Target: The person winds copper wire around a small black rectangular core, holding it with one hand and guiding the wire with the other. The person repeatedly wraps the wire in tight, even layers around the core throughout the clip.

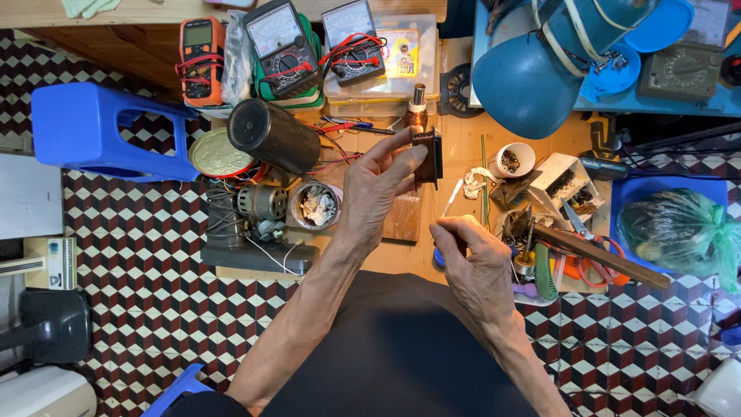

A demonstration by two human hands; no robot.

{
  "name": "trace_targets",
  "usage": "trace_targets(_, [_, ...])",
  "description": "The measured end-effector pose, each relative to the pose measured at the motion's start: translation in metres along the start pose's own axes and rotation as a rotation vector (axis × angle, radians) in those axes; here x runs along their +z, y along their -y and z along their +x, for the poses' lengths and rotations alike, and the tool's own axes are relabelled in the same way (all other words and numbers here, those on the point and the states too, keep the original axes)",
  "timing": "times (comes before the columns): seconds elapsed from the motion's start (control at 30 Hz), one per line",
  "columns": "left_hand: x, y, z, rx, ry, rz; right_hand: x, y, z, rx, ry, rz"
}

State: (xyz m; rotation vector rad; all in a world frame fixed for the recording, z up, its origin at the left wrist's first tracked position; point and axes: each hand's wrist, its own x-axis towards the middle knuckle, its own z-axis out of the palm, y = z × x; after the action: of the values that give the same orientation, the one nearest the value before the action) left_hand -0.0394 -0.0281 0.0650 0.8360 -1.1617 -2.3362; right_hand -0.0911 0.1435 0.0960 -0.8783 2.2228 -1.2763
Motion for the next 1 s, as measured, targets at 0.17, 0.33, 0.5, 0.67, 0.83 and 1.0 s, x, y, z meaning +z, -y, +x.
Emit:
trace_targets(0.17, [0.001, -0.001, -0.003, -0.015, -0.033, 0.057, 0.001, -0.002, 0.001, -0.007, 0.003, -0.019])
trace_targets(0.33, [0.000, 0.003, -0.003, -0.016, -0.041, 0.037, 0.004, -0.004, 0.000, -0.020, 0.031, 0.006])
trace_targets(0.5, [-0.001, 0.003, -0.004, -0.041, -0.080, 0.086, 0.007, -0.008, -0.004, -0.060, 0.052, 0.011])
trace_targets(0.67, [-0.003, 0.002, -0.005, -0.035, -0.076, 0.112, 0.007, -0.012, -0.001, -0.048, 0.086, -0.074])
trace_targets(0.83, [-0.004, 0.005, -0.004, -0.039, -0.067, 0.084, 0.008, -0.010, 0.001, 0.023, 0.055, 0.008])
trace_targets(1.0, [-0.004, 0.006, -0.004, -0.055, -0.079, 0.099, 0.008, -0.009, 0.002, 0.046, 0.055, 0.016])
